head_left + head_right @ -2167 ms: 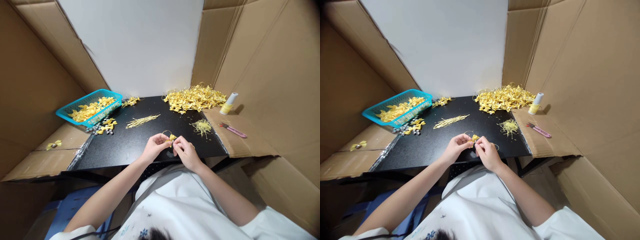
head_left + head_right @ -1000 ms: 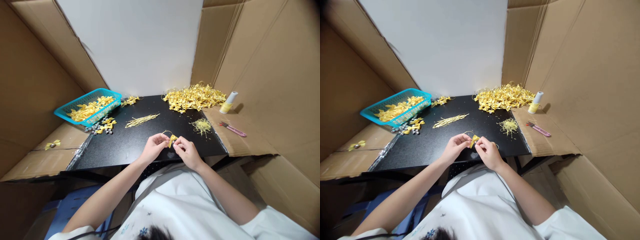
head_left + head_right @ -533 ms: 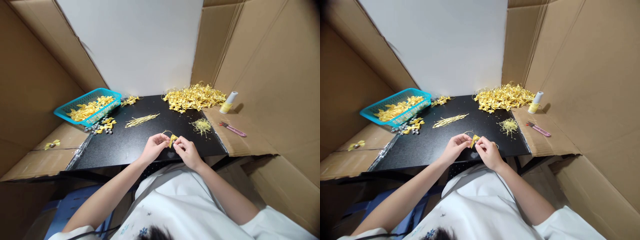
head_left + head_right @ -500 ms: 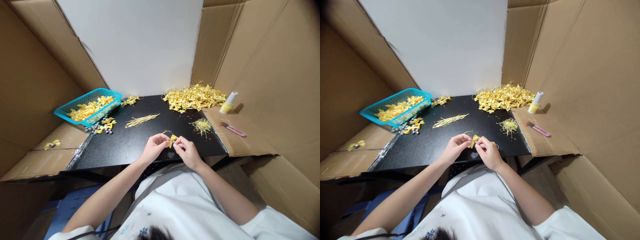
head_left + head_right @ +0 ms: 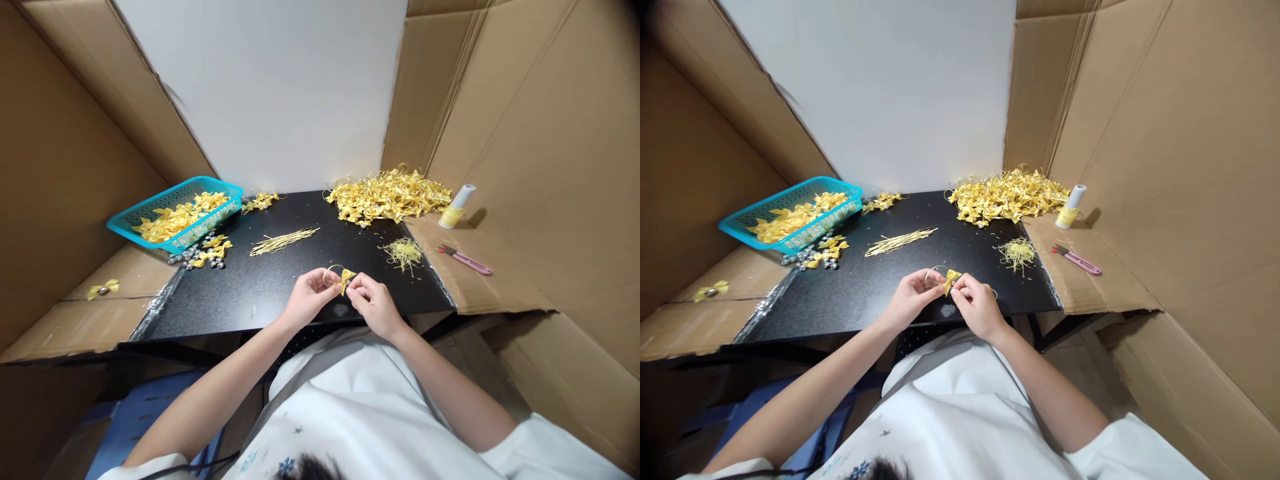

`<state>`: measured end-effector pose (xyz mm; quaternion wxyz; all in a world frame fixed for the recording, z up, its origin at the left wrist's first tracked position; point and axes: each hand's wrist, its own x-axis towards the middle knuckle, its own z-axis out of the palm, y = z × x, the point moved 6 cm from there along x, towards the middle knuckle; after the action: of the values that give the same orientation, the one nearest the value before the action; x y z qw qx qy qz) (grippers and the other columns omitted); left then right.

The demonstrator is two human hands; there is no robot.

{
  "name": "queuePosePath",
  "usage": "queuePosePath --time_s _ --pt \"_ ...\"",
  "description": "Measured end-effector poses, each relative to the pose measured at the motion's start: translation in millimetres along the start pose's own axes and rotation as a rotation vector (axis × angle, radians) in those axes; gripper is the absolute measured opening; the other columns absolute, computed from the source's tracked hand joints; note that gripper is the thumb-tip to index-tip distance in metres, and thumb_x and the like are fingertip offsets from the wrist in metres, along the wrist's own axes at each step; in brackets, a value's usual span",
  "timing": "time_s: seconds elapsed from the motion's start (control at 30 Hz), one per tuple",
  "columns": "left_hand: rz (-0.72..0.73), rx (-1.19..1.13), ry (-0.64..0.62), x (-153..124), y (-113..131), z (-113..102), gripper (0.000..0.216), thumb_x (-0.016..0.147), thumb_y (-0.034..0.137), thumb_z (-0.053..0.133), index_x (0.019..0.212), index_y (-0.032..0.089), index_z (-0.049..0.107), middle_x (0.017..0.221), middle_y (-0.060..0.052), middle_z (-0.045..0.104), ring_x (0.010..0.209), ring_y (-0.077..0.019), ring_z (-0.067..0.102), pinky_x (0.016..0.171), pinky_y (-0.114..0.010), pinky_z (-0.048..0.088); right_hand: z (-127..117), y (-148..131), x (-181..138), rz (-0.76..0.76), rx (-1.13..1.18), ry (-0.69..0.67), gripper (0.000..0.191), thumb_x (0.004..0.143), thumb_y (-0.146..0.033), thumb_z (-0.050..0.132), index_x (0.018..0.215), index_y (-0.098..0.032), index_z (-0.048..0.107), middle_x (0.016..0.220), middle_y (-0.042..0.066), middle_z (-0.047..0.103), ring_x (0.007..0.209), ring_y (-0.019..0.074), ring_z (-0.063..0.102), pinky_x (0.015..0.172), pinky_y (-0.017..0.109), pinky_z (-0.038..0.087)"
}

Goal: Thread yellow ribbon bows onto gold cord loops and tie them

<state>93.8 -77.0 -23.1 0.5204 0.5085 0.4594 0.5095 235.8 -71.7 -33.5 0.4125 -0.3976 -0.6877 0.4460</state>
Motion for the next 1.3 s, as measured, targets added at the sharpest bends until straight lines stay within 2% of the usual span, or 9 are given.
queuePosePath --time_s 0.2,0.67,1.03,1.3 --pt "0.045 0.021 -0.014 0 1 -1 0.025 0.069 0.031 0.079 0.08 0.014 0.063 0.071 0.001 0.061 0.065 -0.0084 0.056 0.066 -0.02 0.046 1 3 1 0.025 0.035 -0.014 0.02 0.087 -0.036 0.051 0.076 -0.02 0.049 0.049 -0.007 0.047 0.045 0.0081 0.037 0.048 0.021 0.029" --pt "0.025 0.046 0.018 -1 3 -2 0.025 0.069 0.032 0.078 0.076 0.014 0.062 0.069 0.001 0.063 0.063 -0.0092 0.057 0.063 -0.021 0.044 2 2 1 0.032 0.158 -0.039 0.016 0.088 -0.032 0.052 0.077 -0.02 0.048 0.049 -0.007 0.05 0.047 0.009 0.045 0.053 0.022 0.034" --pt "0.174 0.352 0.071 -5 12 -5 0.02 0.079 0.035 0.069 0.077 0.015 0.068 0.074 -0.003 0.068 0.068 -0.0132 0.06 0.068 -0.023 0.047 1 2 1 0.034 0.135 -0.014 0.019 0.088 -0.035 0.051 0.077 -0.02 0.048 0.048 -0.007 0.05 0.045 0.0089 0.044 0.052 0.022 0.033" --pt "0.145 0.294 0.086 -3 9 -3 0.023 0.08 0.038 0.068 0.076 0.015 0.068 0.073 -0.002 0.067 0.064 -0.0124 0.058 0.064 -0.023 0.044 1 -2 1 0.039 0.124 0.017 0.021 0.087 -0.037 0.05 0.075 -0.02 0.046 0.047 -0.007 0.048 0.043 0.0085 0.041 0.049 0.022 0.031"
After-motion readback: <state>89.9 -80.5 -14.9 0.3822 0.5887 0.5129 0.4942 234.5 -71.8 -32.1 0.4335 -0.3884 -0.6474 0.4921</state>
